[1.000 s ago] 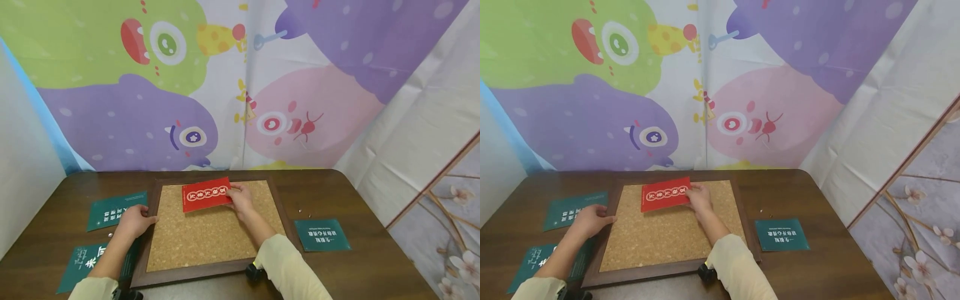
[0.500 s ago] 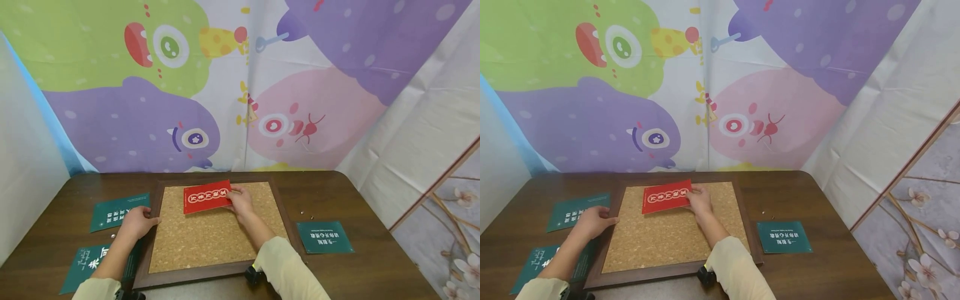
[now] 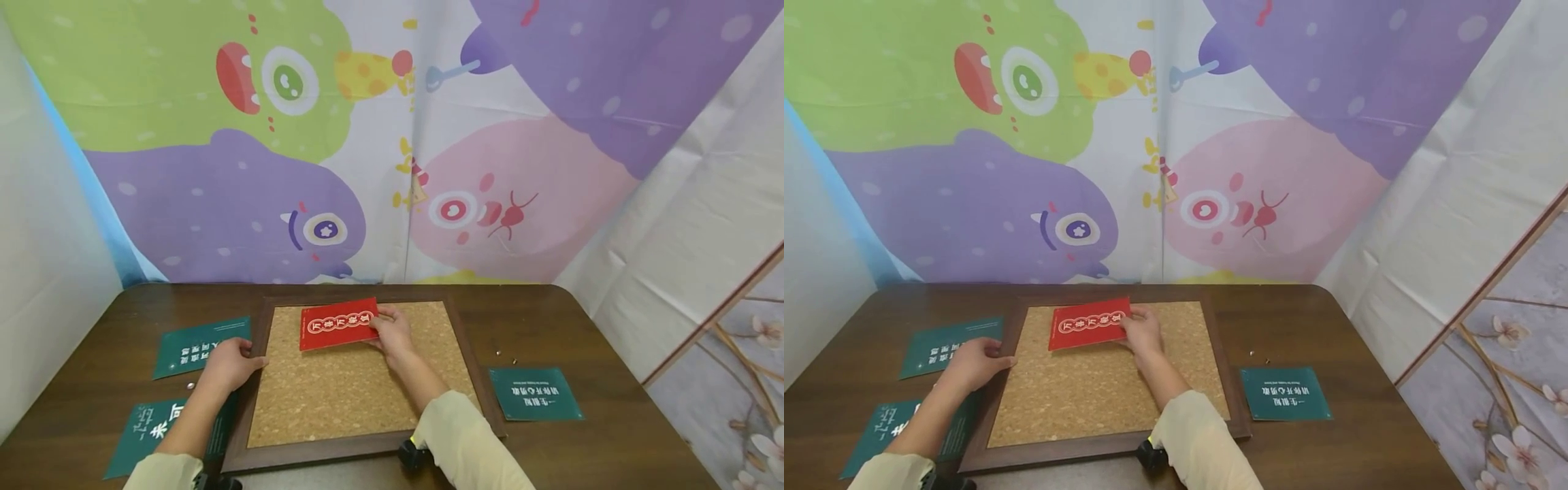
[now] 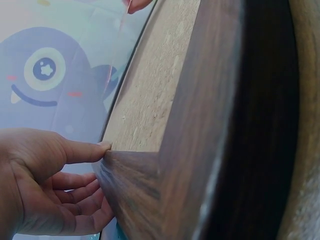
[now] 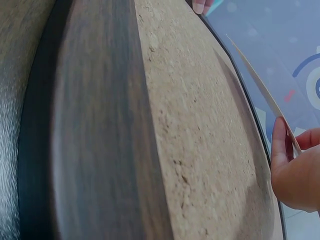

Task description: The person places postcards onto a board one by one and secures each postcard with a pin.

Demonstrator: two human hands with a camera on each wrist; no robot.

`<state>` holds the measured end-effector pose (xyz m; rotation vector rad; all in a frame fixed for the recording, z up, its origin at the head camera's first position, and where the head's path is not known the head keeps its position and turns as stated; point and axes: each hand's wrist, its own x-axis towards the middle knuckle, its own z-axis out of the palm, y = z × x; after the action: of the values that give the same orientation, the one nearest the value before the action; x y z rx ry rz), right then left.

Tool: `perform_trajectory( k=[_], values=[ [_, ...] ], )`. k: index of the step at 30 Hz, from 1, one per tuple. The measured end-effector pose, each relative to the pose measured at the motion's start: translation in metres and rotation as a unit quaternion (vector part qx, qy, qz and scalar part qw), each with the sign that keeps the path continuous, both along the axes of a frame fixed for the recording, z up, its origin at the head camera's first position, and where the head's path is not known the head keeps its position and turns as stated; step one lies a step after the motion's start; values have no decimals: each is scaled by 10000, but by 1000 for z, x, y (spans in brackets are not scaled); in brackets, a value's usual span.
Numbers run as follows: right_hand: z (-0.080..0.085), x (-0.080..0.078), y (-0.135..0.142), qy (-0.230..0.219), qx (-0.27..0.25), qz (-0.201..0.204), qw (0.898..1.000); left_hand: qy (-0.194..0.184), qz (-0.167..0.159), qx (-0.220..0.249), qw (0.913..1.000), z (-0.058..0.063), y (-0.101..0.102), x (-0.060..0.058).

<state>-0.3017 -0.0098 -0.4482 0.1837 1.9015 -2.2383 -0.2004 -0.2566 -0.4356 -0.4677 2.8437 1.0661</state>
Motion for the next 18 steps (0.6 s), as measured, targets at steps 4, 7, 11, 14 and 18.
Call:
perform_trajectory(
  k=[4, 7, 11, 14, 18],
  values=[
    [-1, 0, -2, -40, -22, -30, 10000, -7, -11, -12, 10000, 0, 0, -1],
    [-1, 1, -4, -48, -9, -51, 10000, -3, -27, -54, 10000, 1, 0, -1],
    [0, 1, -7, -71, 32, -72, 9999, -4, -26, -91, 10000, 1, 0, -1],
    [-1, 1, -9, -62, 82, -88, 9999, -39, -7, -69, 10000, 1, -1, -1],
    [-3, 0, -12, -49, 112, -103, 9999, -62, 13, -29, 10000, 0, -1, -1]
  ],
)
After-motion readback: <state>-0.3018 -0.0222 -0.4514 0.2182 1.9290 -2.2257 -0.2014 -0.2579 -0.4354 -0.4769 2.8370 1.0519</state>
